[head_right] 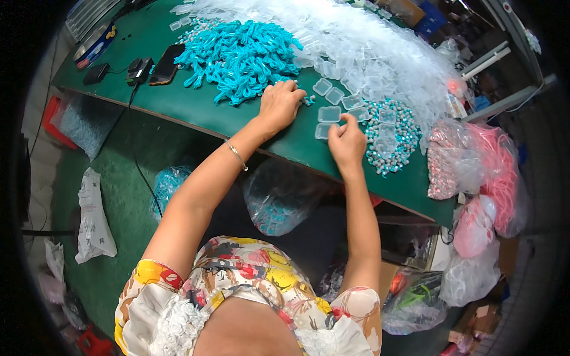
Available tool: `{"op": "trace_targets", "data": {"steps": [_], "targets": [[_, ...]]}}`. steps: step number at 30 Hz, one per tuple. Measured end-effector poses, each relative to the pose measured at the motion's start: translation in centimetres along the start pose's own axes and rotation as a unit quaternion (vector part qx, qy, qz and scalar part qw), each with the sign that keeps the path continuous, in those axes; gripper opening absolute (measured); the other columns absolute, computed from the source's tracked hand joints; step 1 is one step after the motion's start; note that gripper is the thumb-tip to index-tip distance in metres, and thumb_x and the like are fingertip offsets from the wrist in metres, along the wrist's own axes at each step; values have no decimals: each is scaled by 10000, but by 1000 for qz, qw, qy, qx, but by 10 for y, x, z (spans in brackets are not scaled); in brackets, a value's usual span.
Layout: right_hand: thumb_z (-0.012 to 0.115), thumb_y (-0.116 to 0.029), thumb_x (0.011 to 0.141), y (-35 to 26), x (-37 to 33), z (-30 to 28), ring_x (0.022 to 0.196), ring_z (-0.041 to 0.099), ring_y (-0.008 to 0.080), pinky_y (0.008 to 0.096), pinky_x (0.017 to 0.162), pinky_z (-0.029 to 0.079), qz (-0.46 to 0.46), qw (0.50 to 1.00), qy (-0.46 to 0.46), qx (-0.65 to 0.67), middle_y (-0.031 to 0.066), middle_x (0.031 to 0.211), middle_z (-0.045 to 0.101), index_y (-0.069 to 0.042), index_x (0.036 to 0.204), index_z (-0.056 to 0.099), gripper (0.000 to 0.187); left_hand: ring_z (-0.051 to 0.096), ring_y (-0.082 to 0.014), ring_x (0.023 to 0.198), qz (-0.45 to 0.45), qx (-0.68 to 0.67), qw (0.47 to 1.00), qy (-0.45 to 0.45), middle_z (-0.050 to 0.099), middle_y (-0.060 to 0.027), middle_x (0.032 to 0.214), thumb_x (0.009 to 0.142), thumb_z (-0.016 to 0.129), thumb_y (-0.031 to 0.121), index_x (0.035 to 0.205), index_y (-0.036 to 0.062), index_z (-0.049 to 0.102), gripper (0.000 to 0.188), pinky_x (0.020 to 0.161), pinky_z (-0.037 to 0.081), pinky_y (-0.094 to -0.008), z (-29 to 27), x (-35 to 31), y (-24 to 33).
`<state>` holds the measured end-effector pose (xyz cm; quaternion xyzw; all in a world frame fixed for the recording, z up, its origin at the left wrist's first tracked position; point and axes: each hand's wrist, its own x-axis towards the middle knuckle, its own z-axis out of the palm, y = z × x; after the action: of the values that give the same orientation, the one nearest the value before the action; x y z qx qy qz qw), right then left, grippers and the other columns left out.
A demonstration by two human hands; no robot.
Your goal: The person sits at a green workbench and repeatedly picks up small teal plastic components and clear plastic containers. They place the components into the containers and close the lids, then set the filled containers aside. The workspace is cluttered with piles of teal and pink components and empty packaging.
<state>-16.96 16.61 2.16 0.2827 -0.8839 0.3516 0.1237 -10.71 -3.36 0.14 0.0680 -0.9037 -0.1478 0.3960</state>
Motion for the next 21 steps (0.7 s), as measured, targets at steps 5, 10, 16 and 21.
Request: {"op": "trace_targets", "data": {"steps": [5,10,16,21], "targets": [[677,-284,850,-29,-29,-8,716,656,313,471,696,454,-6,992,-111,-59,84,683,651,-76,1087,634,318,616,-270,830,11,13,1000,-13,591,-64,824,796,689,153,828,120,708,50,665,444,-437,4,3,0],[671,-215,835,22,1,-26,819,635,289,461,748,420,-93,978,36,-181,59,808,676,-130,877,714,103,649,-319,792,-42,-27,996,-71,628,-119,816,775,674,163,772,74,681,89,669,476,-467,-29,-16,18],[699,-162,808,30,24,-23,914,606,249,469,858,360,-160,963,61,-208,35,894,673,-143,891,721,88,659,-352,796,-92,-20,991,-98,638,-151,835,792,678,185,783,57,671,128,698,506,-484,-38,-35,21],[712,-139,785,30,30,-3,905,603,251,475,880,352,-173,954,6,-243,31,877,662,-140,902,707,117,647,-371,806,-119,-75,986,-86,627,-155,867,801,680,150,847,63,675,98,711,517,-485,-35,-36,21]]}}
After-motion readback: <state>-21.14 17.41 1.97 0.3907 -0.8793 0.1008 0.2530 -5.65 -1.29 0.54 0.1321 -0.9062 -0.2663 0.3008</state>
